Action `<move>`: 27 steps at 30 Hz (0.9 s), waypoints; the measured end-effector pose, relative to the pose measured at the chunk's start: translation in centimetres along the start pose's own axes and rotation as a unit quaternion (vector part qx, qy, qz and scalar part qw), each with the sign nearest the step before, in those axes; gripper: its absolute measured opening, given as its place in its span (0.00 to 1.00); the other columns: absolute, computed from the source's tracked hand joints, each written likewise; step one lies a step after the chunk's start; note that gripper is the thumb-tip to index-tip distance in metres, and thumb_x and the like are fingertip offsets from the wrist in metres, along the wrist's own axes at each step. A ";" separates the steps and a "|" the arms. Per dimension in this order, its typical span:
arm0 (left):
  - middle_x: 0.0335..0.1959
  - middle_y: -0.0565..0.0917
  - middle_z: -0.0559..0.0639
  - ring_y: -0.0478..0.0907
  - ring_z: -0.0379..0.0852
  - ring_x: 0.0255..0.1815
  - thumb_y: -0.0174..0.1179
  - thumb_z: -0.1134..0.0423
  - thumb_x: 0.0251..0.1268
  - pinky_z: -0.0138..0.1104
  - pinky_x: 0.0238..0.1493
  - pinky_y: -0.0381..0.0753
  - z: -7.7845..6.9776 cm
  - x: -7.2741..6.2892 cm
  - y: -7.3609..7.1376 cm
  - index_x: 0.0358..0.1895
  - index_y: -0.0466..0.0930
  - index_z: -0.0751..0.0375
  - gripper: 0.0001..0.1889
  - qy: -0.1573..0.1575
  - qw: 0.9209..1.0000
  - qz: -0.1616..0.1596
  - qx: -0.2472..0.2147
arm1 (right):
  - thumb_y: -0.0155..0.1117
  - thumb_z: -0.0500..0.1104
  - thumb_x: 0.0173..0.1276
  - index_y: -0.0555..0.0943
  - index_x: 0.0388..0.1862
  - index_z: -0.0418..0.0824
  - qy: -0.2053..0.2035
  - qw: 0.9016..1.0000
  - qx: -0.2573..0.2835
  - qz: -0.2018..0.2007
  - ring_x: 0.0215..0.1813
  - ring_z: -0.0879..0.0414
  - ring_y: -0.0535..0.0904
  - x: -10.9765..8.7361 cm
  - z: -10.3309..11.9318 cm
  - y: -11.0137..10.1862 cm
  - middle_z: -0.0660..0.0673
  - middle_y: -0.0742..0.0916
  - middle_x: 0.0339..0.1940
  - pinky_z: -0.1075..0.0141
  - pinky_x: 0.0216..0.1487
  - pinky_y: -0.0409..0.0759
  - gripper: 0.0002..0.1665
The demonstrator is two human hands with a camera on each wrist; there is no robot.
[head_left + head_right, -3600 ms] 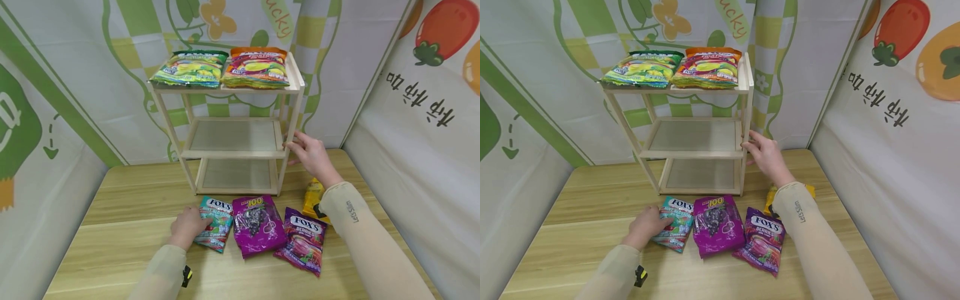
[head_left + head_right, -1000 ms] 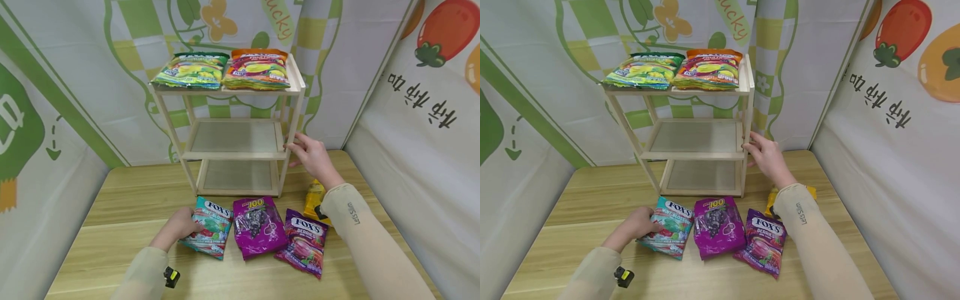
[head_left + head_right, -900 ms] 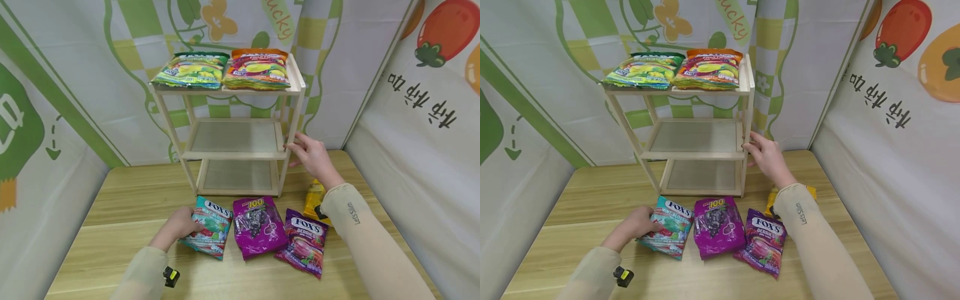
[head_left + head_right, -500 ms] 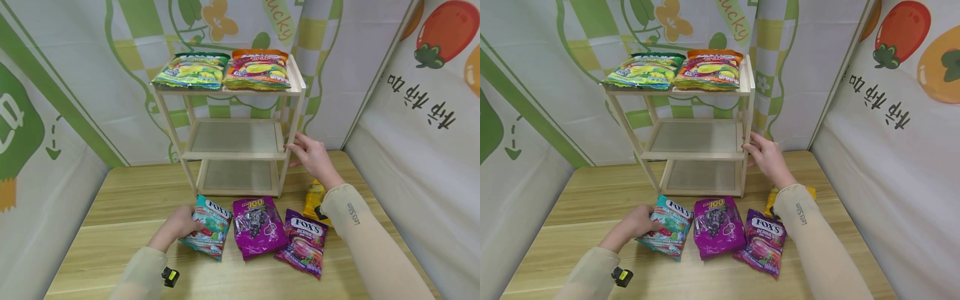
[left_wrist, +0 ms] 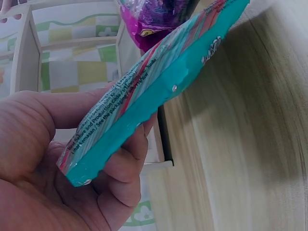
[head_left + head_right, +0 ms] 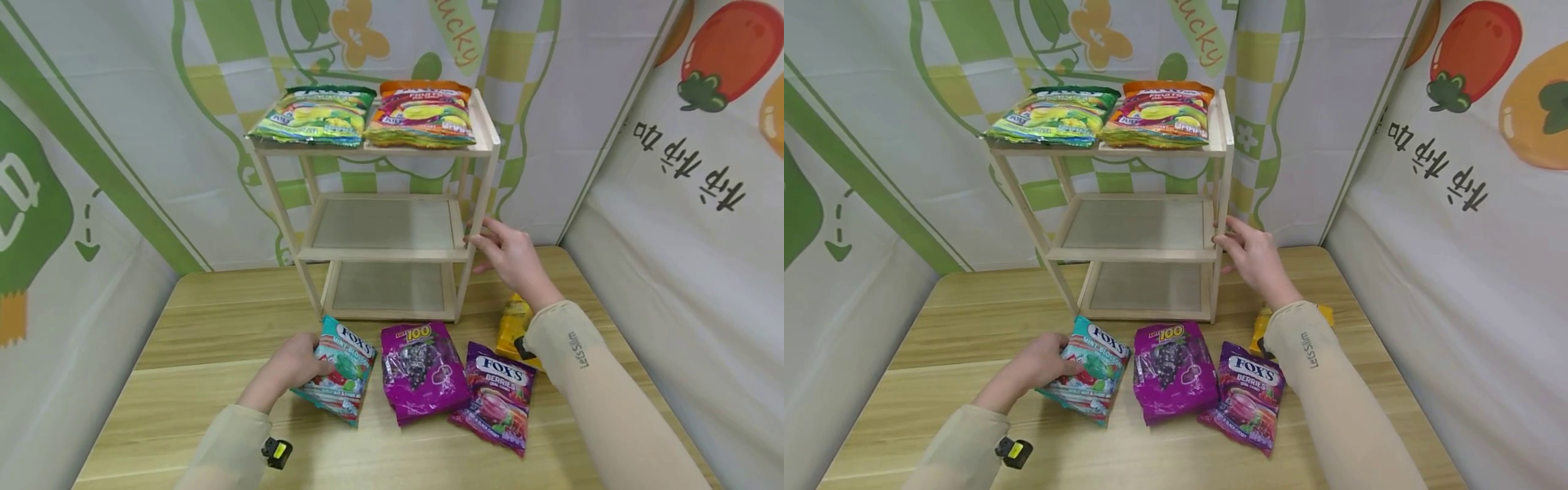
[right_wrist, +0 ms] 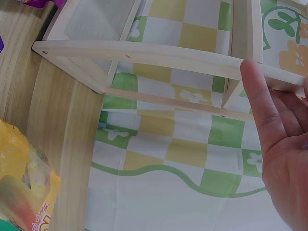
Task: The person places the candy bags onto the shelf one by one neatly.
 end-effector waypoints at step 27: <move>0.35 0.84 0.55 0.80 0.48 0.34 0.69 0.64 0.63 0.44 0.41 0.85 -1.9 -1.4 -1.9 0.57 0.77 0.80 0.25 0.028 0.999 -0.003 -0.025 | 0.52 0.44 0.83 0.69 0.76 0.40 -0.011 1.000 0.000 -0.005 0.39 0.37 0.89 0.0 0.0 0.1 0.33 0.84 0.62 0.63 0.35 0.90 0.26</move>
Point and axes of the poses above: each hand's wrist, its own x-axis towards the middle knuckle, its own y-axis out of the palm, z = x × y, the point moved 5 cm from there along x, towards the middle knuckle
